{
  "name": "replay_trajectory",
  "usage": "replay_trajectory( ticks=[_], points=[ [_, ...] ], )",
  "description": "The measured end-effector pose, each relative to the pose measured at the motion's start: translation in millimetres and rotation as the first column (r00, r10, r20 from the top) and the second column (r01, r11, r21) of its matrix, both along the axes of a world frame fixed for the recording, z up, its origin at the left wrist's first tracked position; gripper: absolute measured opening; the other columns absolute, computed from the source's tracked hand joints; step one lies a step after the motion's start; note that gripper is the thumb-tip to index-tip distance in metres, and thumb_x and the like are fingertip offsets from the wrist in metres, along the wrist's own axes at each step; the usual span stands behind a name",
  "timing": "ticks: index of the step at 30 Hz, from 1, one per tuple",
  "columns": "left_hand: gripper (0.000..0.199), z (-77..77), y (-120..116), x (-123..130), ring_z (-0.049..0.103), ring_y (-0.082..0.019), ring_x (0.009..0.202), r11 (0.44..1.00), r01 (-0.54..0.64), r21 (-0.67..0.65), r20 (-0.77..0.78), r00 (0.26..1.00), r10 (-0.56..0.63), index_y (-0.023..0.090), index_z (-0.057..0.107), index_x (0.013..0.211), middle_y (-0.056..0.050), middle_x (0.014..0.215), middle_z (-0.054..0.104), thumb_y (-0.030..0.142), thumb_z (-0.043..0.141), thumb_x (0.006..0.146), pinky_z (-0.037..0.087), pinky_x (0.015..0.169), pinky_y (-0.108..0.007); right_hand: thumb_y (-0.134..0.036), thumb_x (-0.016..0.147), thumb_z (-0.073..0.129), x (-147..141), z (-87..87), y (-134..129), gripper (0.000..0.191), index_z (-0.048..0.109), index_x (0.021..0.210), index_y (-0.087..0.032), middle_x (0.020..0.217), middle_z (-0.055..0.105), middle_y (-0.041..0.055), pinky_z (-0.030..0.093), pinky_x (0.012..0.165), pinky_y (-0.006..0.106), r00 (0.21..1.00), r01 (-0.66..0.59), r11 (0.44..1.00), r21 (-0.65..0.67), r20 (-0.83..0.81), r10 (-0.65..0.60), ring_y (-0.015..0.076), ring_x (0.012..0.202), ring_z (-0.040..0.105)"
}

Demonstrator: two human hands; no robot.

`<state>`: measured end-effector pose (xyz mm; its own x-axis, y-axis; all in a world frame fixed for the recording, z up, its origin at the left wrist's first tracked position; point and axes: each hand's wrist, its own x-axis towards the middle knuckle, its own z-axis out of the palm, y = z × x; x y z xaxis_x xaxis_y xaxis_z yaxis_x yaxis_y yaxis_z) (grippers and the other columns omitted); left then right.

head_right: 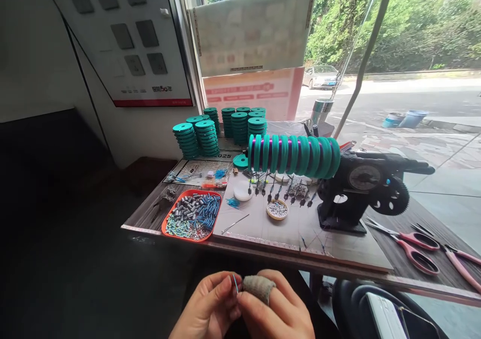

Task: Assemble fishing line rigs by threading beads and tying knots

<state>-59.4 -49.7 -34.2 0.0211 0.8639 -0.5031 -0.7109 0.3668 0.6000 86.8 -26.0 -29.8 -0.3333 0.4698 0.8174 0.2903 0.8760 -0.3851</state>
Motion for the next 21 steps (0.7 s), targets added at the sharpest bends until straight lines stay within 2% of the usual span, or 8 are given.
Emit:
replay_trajectory(
  ticks=[2, 5, 8, 10, 12, 14, 17, 21],
  points=[
    [0.035, 1.6, -0.4, 6.8, 0.042, -0.005, 0.045, 0.999, -0.031, -0.027, 0.088, 0.996, 0.033, 0.015, 0.071, 0.057, 0.003, 0.046, 0.050, 0.036, 0.089, 0.035, 0.034, 0.046, -0.018, -0.008, 0.078, 0.060, -2.5, -4.1, -1.8, 0.020, 0.064, 0.095, -0.018, 0.069, 0.067, 0.0063, 0.055, 0.058, 0.026, 1.000, 0.015, 0.999, 0.043, -0.017, -0.014, 0.0191, 0.069, 0.061],
    [0.035, 6.0, -0.6, 9.1, 0.043, -0.004, 0.044, 0.995, -0.092, -0.045, 0.091, 0.991, 0.096, 0.016, 0.069, 0.055, 0.003, 0.049, 0.055, 0.033, 0.090, 0.032, 0.035, 0.046, -0.018, -0.007, 0.077, 0.061, -4.4, 0.5, -2.5, 0.019, 0.064, 0.091, -0.020, 0.069, 0.067, 0.0040, 0.054, 0.056, 0.023, 0.999, -0.039, 0.997, -0.065, -0.017, 0.038, 0.0168, 0.065, 0.061],
    [0.030, 8.3, -0.6, 1.6, 0.047, -0.006, 0.048, 0.983, -0.162, 0.090, -0.155, 0.972, 0.174, 0.018, 0.070, 0.056, 0.002, 0.057, 0.060, 0.036, 0.088, 0.039, 0.038, 0.051, -0.018, -0.010, 0.076, 0.063, -2.6, 9.9, -2.4, 0.016, 0.064, 0.084, -0.024, 0.067, 0.066, 0.0001, 0.052, 0.054, 0.019, 0.993, -0.087, 0.939, -0.332, -0.107, 0.055, 0.0139, 0.060, 0.061],
    [0.021, 7.9, -1.3, -4.3, 0.052, -0.009, 0.055, 0.954, -0.120, 0.274, -0.454, 0.858, 0.239, 0.019, 0.071, 0.056, 0.000, 0.059, 0.061, 0.036, 0.083, 0.050, 0.041, 0.056, -0.019, -0.018, 0.077, 0.063, -1.6, 13.4, -2.3, 0.008, 0.065, 0.080, -0.026, 0.068, 0.066, -0.0012, 0.052, 0.055, 0.018, 0.983, -0.113, 0.836, -0.537, -0.185, 0.015, 0.0135, 0.060, 0.063],
    [0.012, 6.5, -2.8, -7.6, 0.056, -0.013, 0.064, 0.911, 0.003, 0.412, -0.693, 0.650, 0.312, 0.021, 0.072, 0.059, -0.002, 0.064, 0.062, 0.031, 0.078, 0.060, 0.044, 0.061, -0.021, -0.026, 0.077, 0.064, -2.6, 14.4, -2.0, 0.003, 0.067, 0.077, -0.026, 0.071, 0.068, -0.0010, 0.052, 0.059, 0.018, 0.976, -0.136, 0.693, -0.708, -0.217, -0.029, 0.0144, 0.064, 0.064],
    [0.007, 4.6, -4.9, -7.8, 0.058, -0.015, 0.066, 0.871, 0.110, 0.478, -0.804, 0.454, 0.384, 0.022, 0.072, 0.061, -0.003, 0.068, 0.062, 0.027, 0.074, 0.065, 0.045, 0.061, -0.023, -0.031, 0.076, 0.065, -6.1, 14.2, -1.4, 0.007, 0.068, 0.075, -0.024, 0.072, 0.069, 0.0000, 0.051, 0.063, 0.019, 0.975, -0.155, 0.577, -0.802, -0.218, -0.041, 0.0155, 0.067, 0.065],
    [0.006, 0.6, -7.3, -6.0, 0.057, -0.015, 0.064, 0.829, 0.187, 0.527, -0.835, 0.294, 0.464, 0.023, 0.071, 0.063, -0.002, 0.068, 0.059, 0.026, 0.071, 0.069, 0.046, 0.058, -0.023, -0.036, 0.073, 0.066, -12.6, 14.7, 0.2, 0.015, 0.069, 0.071, -0.022, 0.068, 0.069, 0.0013, 0.051, 0.062, 0.019, 0.971, -0.163, 0.523, -0.836, -0.230, -0.066, 0.0161, 0.065, 0.064],
    [0.006, -5.4, -7.7, -6.2, 0.057, -0.016, 0.065, 0.804, 0.228, 0.549, -0.832, 0.244, 0.498, 0.022, 0.070, 0.065, -0.003, 0.070, 0.058, 0.023, 0.069, 0.071, 0.046, 0.058, -0.024, -0.039, 0.071, 0.067, -16.7, 17.7, 1.5, 0.019, 0.069, 0.067, -0.020, 0.065, 0.068, 0.0021, 0.051, 0.060, 0.020, 0.970, -0.151, 0.520, -0.841, -0.228, -0.088, 0.0163, 0.062, 0.063]
  ],
)
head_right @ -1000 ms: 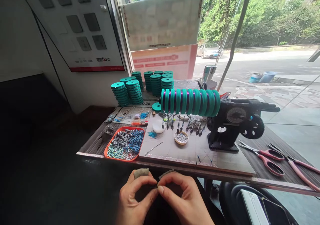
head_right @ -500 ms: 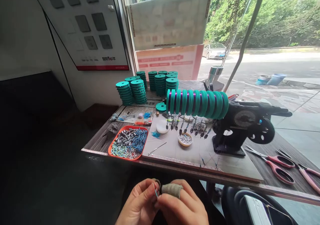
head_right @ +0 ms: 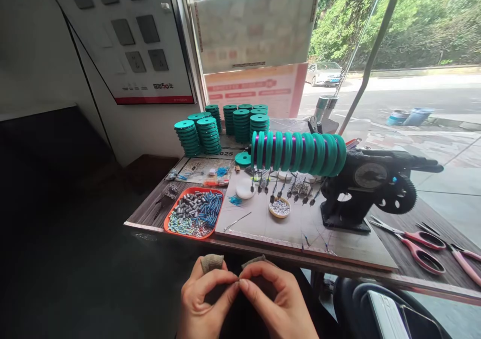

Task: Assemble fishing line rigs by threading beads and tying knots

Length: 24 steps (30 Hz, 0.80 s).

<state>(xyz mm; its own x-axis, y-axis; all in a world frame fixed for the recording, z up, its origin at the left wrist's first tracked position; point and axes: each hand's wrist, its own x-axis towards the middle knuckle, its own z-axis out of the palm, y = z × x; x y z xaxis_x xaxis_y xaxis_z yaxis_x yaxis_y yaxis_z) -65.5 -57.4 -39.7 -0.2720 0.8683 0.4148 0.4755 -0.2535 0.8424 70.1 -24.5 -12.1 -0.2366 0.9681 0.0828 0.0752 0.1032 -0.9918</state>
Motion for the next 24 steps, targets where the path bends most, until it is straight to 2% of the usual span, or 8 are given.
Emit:
replay_trajectory(
  ticks=[7, 18, 24],
  points=[
    [0.006, 2.6, 0.2, -1.8, 0.057, -0.018, 0.063, 0.999, -0.006, -0.045, -0.013, 1.000, 0.006, 0.024, 0.071, 0.063, -0.004, 0.066, 0.061, 0.024, 0.071, 0.069, 0.046, 0.056, -0.025, -0.042, 0.070, 0.066, 0.0, 3.5, 0.8, 0.024, 0.068, 0.065, -0.019, 0.063, 0.068, 0.0029, 0.052, 0.058, 0.022, 1.000, -0.004, 0.999, 0.043, 0.023, 0.003, 0.0174, 0.060, 0.063],
    [0.009, 10.3, 0.1, 4.8, 0.054, -0.019, 0.062, 0.998, -0.038, -0.048, 0.073, 0.996, 0.042, 0.025, 0.072, 0.060, -0.004, 0.064, 0.059, 0.024, 0.070, 0.068, 0.042, 0.057, -0.026, -0.040, 0.073, 0.065, 2.0, 4.7, 0.6, 0.022, 0.068, 0.066, -0.019, 0.063, 0.068, 0.0010, 0.051, 0.059, 0.019, 0.999, -0.013, 0.997, 0.078, 0.047, 0.009, 0.0155, 0.060, 0.063],
    [0.011, 8.6, -1.4, 4.7, 0.051, -0.020, 0.065, 0.998, -0.068, 0.005, -0.078, 0.995, 0.068, 0.026, 0.072, 0.062, -0.006, 0.065, 0.056, 0.026, 0.067, 0.071, 0.040, 0.059, -0.029, -0.040, 0.076, 0.061, 3.5, -0.3, -0.1, 0.023, 0.067, 0.068, -0.019, 0.065, 0.067, 0.0012, 0.050, 0.061, 0.020, 0.993, -0.047, 0.994, 0.096, 0.115, 0.036, 0.0158, 0.062, 0.063]
  ],
)
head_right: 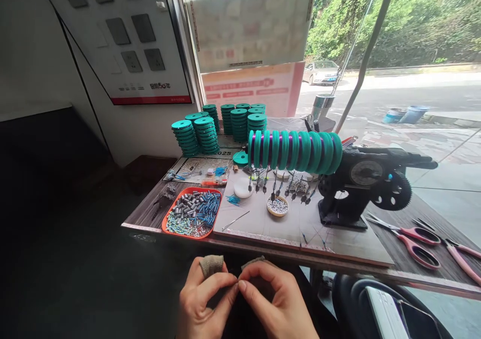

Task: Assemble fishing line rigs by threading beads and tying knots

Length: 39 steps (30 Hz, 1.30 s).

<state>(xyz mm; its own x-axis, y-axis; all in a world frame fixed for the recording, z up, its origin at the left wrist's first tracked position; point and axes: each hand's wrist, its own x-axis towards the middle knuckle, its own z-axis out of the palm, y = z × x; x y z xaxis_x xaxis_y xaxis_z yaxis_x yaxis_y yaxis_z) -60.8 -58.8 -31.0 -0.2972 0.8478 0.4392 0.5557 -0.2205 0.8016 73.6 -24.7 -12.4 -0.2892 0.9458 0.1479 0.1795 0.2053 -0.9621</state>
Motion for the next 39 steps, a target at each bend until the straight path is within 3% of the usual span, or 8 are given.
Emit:
replay_trajectory(
  ticks=[13, 18, 20, 23, 28, 30, 35, 39],
  points=[
    [0.015, 3.2, 0.5, 2.7, 0.047, -0.022, 0.066, 1.000, 0.011, 0.028, -0.025, 1.000, -0.011, 0.029, 0.073, 0.062, -0.007, 0.064, 0.060, 0.025, 0.063, 0.073, 0.036, 0.061, -0.031, -0.036, 0.078, 0.060, 0.6, -1.8, -1.0, 0.021, 0.067, 0.068, -0.019, 0.065, 0.067, 0.0014, 0.051, 0.059, 0.021, 0.999, -0.032, 0.999, 0.037, 0.016, 0.031, 0.0161, 0.061, 0.063],
    [0.008, 11.6, 4.0, -10.2, 0.054, -0.022, 0.071, 0.950, 0.139, -0.280, 0.311, 0.949, -0.047, 0.024, 0.073, 0.066, -0.006, 0.072, 0.064, 0.030, 0.075, 0.061, 0.042, 0.067, -0.030, -0.023, 0.080, 0.060, 9.9, -3.4, -0.2, 0.007, 0.065, 0.076, -0.022, 0.065, 0.065, 0.0006, 0.051, 0.055, 0.020, 0.995, 0.027, 0.922, 0.387, 0.077, -0.062, 0.0139, 0.059, 0.062],
    [0.021, 11.9, 6.5, -11.7, 0.050, -0.016, 0.062, 0.869, 0.334, -0.365, 0.622, 0.782, -0.040, 0.019, 0.072, 0.063, -0.005, 0.065, 0.062, 0.039, 0.075, 0.061, 0.040, 0.060, -0.025, -0.013, 0.078, 0.060, 11.8, -9.1, 0.1, 0.012, 0.064, 0.083, -0.022, 0.067, 0.065, 0.0014, 0.051, 0.055, 0.022, 0.990, 0.021, 0.791, 0.611, 0.099, -0.103, 0.0145, 0.061, 0.061],
    [0.035, 9.3, 9.5, -6.6, 0.042, -0.008, 0.053, 0.785, 0.537, -0.309, 0.923, 0.367, 0.112, 0.014, 0.072, 0.064, 0.000, 0.056, 0.055, 0.044, 0.082, 0.050, 0.034, 0.052, -0.019, -0.007, 0.077, 0.057, 9.7, -21.2, -1.3, 0.023, 0.063, 0.094, -0.022, 0.069, 0.066, 0.0033, 0.053, 0.058, 0.028, 0.982, -0.012, 0.583, 0.812, 0.120, -0.147, 0.0171, 0.063, 0.062],
    [0.027, 12.3, 13.7, -0.7, 0.042, -0.006, 0.051, 0.826, 0.528, -0.198, 0.979, 0.072, 0.190, 0.014, 0.067, 0.059, 0.003, 0.054, 0.051, 0.028, 0.087, 0.046, 0.036, 0.052, -0.018, -0.009, 0.079, 0.054, 5.5, -24.6, -3.3, 0.019, 0.060, 0.092, -0.021, 0.066, 0.065, 0.0028, 0.051, 0.053, 0.028, 0.982, -0.028, 0.561, 0.827, 0.128, -0.139, 0.0164, 0.058, 0.060],
    [0.027, 16.6, 15.4, -4.7, 0.043, -0.006, 0.052, 0.874, 0.442, -0.200, 0.980, 0.092, 0.178, 0.015, 0.067, 0.059, 0.003, 0.060, 0.055, 0.029, 0.086, 0.047, 0.038, 0.052, -0.018, -0.011, 0.081, 0.054, 7.7, -17.2, 4.1, 0.014, 0.059, 0.087, -0.021, 0.063, 0.063, 0.0010, 0.051, 0.055, 0.027, 0.975, -0.040, 0.579, 0.815, 0.158, -0.154, 0.0141, 0.054, 0.058],
    [0.020, 20.8, 15.1, -15.9, 0.053, -0.011, 0.066, 0.944, 0.216, -0.251, 0.846, 0.522, 0.106, 0.016, 0.071, 0.066, 0.000, 0.067, 0.065, 0.028, 0.082, 0.055, 0.043, 0.066, -0.019, -0.020, 0.090, 0.042, 11.7, -5.1, 56.4, 0.025, 0.063, 0.076, -0.019, 0.066, 0.064, 0.0043, 0.048, 0.059, 0.028, 0.788, -0.071, 0.592, 0.803, 0.409, -0.460, 0.0174, 0.062, 0.060],
    [0.018, 12.0, 11.4, -18.5, 0.054, -0.012, 0.062, 0.958, 0.153, -0.242, 0.735, 0.673, 0.078, 0.017, 0.070, 0.062, -0.001, 0.062, 0.065, 0.030, 0.081, 0.056, 0.042, 0.061, -0.019, -0.019, 0.090, 0.040, 7.4, -11.7, 96.1, 0.036, 0.065, 0.064, -0.020, 0.058, 0.059, 0.0049, 0.043, 0.054, 0.028, 0.722, -0.114, 0.606, 0.787, 0.485, -0.494, 0.0191, 0.060, 0.057]
  ],
)
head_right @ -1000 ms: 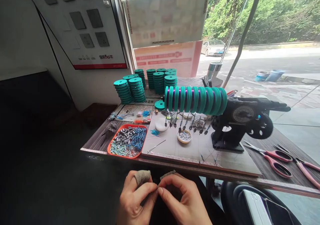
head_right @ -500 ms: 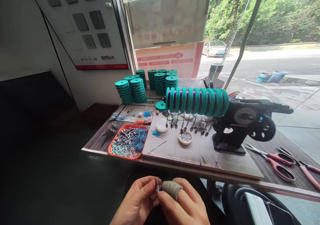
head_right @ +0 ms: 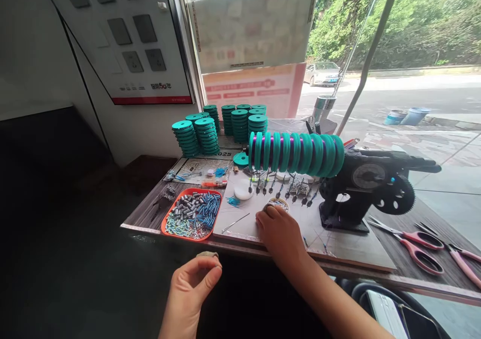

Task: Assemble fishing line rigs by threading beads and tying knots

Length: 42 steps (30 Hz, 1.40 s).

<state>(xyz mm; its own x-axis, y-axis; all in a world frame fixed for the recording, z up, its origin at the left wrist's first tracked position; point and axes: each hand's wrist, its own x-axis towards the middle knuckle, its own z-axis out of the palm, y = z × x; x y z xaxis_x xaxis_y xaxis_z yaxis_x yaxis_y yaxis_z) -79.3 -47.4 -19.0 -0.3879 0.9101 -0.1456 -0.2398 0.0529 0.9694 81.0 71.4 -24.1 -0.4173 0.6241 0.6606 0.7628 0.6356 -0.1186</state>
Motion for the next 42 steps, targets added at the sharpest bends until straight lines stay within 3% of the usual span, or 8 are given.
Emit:
replay_trajectory(
  ticks=[4, 10, 14, 19, 23, 27, 31, 42],
  points=[
    [0.016, -4.2, -1.8, -1.6, 0.057, -0.015, 0.065, 1.000, 0.027, 0.012, -0.181, 0.983, -0.024, 0.017, 0.071, 0.064, -0.003, 0.065, 0.067, 0.032, 0.077, 0.061, 0.044, 0.061, -0.020, -0.021, 0.092, 0.037, 0.6, 1.6, -4.8, 0.037, 0.067, 0.070, -0.018, 0.061, 0.061, 0.0060, 0.044, 0.056, 0.028, 1.000, -0.006, 1.000, -0.005, -0.012, 0.006, 0.0194, 0.065, 0.058],
    [0.006, 3.6, -4.0, 3.7, 0.062, -0.018, 0.072, 0.992, 0.030, 0.125, -0.418, 0.908, 0.025, 0.022, 0.074, 0.066, -0.003, 0.071, 0.068, 0.028, 0.074, 0.066, 0.048, 0.068, -0.023, -0.019, 0.092, 0.042, -0.7, 23.4, -65.9, 0.026, 0.064, 0.079, -0.017, 0.058, 0.057, 0.0012, 0.044, 0.050, 0.022, 0.966, -0.203, 0.979, 0.013, -0.161, 0.202, 0.0125, 0.053, 0.053],
    [0.002, 0.6, -7.2, 7.4, 0.062, -0.016, 0.066, 0.975, 0.067, 0.212, -0.522, 0.851, 0.055, 0.024, 0.074, 0.068, -0.002, 0.069, 0.067, 0.026, 0.072, 0.068, 0.049, 0.062, -0.022, -0.017, 0.091, 0.044, -7.6, 26.5, -86.4, 0.023, 0.063, 0.077, -0.018, 0.057, 0.059, -0.0003, 0.046, 0.054, 0.024, 0.930, -0.271, 0.962, 0.034, -0.247, 0.271, 0.0122, 0.050, 0.053],
    [0.004, -5.0, -9.2, 6.0, 0.061, -0.014, 0.062, 0.950, 0.102, 0.296, -0.614, 0.782, 0.107, 0.024, 0.070, 0.068, 0.001, 0.066, 0.064, 0.023, 0.069, 0.072, 0.049, 0.059, -0.021, -0.017, 0.091, 0.044, -12.8, 21.7, -88.3, 0.022, 0.061, 0.077, -0.019, 0.057, 0.058, -0.0006, 0.047, 0.053, 0.024, 0.912, -0.295, 0.956, 0.000, -0.299, 0.281, 0.0120, 0.050, 0.052],
    [0.005, -6.7, -8.7, 5.0, 0.061, -0.013, 0.063, 0.943, 0.126, 0.307, -0.653, 0.749, 0.113, 0.023, 0.068, 0.068, 0.002, 0.067, 0.064, 0.021, 0.067, 0.073, 0.048, 0.059, -0.020, -0.018, 0.090, 0.045, -11.5, 15.3, -89.9, 0.018, 0.060, 0.080, -0.019, 0.063, 0.060, 0.0009, 0.048, 0.053, 0.022, 0.891, -0.340, 0.932, -0.125, -0.360, 0.277, 0.0128, 0.058, 0.056],
    [0.005, -12.2, -9.4, 4.9, 0.061, -0.013, 0.062, 0.942, 0.145, 0.304, -0.622, 0.779, 0.080, 0.023, 0.068, 0.069, 0.002, 0.067, 0.065, 0.020, 0.067, 0.073, 0.049, 0.059, -0.020, -0.016, 0.088, 0.049, -6.7, 11.1, -91.8, 0.012, 0.058, 0.085, -0.022, 0.071, 0.059, 0.0001, 0.049, 0.056, 0.020, 0.885, -0.391, 0.861, -0.325, -0.389, 0.255, 0.0127, 0.066, 0.058],
    [0.005, -20.3, -12.8, 4.9, 0.061, -0.012, 0.061, 0.948, 0.150, 0.279, -0.580, 0.814, 0.042, 0.025, 0.070, 0.072, 0.003, 0.066, 0.067, 0.020, 0.068, 0.073, 0.049, 0.057, -0.018, -0.014, 0.087, 0.048, -4.4, 13.9, -92.1, 0.010, 0.055, 0.085, -0.022, 0.075, 0.058, 0.0006, 0.048, 0.058, 0.021, 0.899, -0.392, 0.831, -0.395, -0.357, 0.255, 0.0130, 0.070, 0.057],
    [0.005, -25.7, -16.1, 3.1, 0.061, -0.014, 0.065, 0.955, 0.147, 0.256, -0.659, 0.750, 0.062, 0.026, 0.071, 0.073, 0.002, 0.068, 0.065, 0.022, 0.068, 0.073, 0.049, 0.060, -0.023, -0.015, 0.088, 0.042, -8.9, 14.2, -95.8, 0.017, 0.053, 0.077, -0.021, 0.068, 0.056, 0.0026, 0.043, 0.055, 0.028, 0.957, -0.286, 0.911, -0.298, -0.143, 0.254, 0.0185, 0.064, 0.051]
  ],
)
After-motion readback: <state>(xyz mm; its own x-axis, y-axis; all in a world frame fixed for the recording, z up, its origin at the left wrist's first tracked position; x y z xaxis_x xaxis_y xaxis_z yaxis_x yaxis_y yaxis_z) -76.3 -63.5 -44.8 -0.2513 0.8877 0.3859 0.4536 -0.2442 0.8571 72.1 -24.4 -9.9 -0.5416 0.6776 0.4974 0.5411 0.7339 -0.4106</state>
